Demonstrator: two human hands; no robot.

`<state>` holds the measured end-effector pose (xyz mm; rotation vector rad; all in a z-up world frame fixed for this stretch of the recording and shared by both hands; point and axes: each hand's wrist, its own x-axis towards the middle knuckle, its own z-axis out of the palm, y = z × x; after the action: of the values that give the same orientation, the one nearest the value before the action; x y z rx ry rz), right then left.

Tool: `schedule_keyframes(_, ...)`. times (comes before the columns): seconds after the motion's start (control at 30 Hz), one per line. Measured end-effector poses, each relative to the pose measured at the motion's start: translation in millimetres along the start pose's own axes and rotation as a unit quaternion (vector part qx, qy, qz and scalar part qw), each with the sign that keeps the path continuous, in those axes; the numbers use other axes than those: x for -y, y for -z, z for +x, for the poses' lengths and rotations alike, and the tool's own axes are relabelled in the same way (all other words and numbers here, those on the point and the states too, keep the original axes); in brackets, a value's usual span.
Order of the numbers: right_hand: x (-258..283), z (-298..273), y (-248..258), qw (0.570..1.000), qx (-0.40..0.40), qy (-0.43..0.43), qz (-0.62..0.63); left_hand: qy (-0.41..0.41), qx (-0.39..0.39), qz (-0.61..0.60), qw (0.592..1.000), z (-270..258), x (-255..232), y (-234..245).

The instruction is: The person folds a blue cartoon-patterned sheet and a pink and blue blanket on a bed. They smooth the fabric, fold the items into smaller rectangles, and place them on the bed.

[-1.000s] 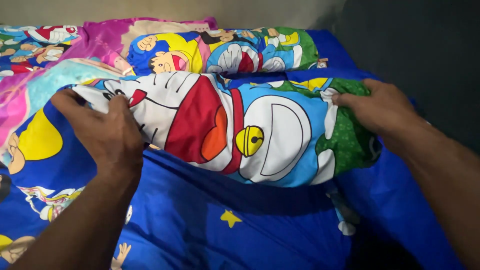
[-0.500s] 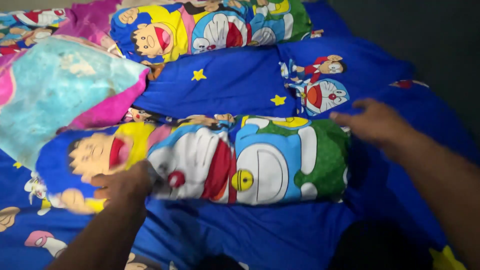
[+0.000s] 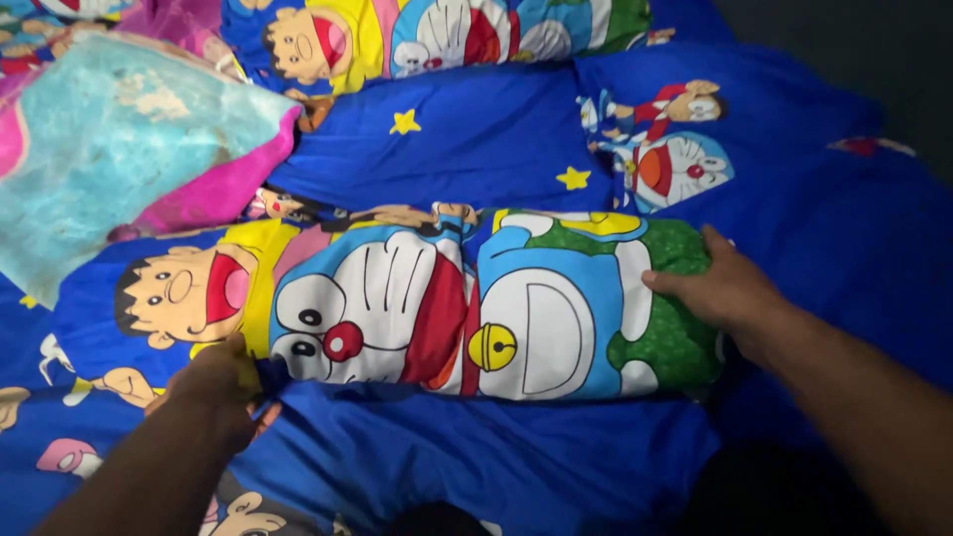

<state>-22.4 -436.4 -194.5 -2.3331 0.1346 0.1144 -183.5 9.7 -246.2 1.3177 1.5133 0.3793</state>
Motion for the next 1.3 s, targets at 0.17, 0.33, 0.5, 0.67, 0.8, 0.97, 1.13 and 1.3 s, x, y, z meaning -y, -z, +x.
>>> schedule_keyframes(0.17, 7.0, -14.0, 0.4, 0.998, -0.053, -0.02, 0.016, 0.038, 0.069, -0.083, 0.993, 7.4, 9.7, 9.7)
schedule_keyframes(0.33, 1.2, -16.8, 16.5, 0.989, -0.126, -0.05, -0.066, 0.068, 0.132, -0.174, 0.973, 4.7, -0.6, 29.9)
schedule_keyframes(0.5, -33.5, 3.1, 1.2, 0.984, -0.137, 0.031, -0.111, 0.103, 0.158, -0.211, 0.959, 3.7, 15.7, 48.5)
schedule_keyframes(0.67, -38.8, 3.2, -10.3, 0.997, -0.065, -0.037, -0.016, 0.101, 0.206, -0.204, 0.952, 18.1, 29.1, 44.9)
schedule_keyframes(0.8, -0.9, -15.9, -1.2, 0.98, -0.048, -0.07, 0.182, 0.03, 0.187, -0.278, 0.942, 44.7, 22.7, 52.2)
schedule_keyframes(0.97, 21.0, -29.4, 35.4, 0.977, -0.137, -0.051, 0.155, -0.102, 0.064, -0.025, 0.992, 51.9, 30.9, 48.5)
schedule_keyframes(1.13, 3.7, -20.9, 46.4, 0.986, -0.126, -0.068, -0.09, -0.098, -0.038, 0.189, 0.976, 46.1, 64.6, 48.5)
schedule_keyframes(1.3, -10.6, -9.7, 42.4, 0.954, -0.213, 0.005, -0.212, -0.259, -0.293, 0.171, 0.904, 33.1, 37.4, 31.5)
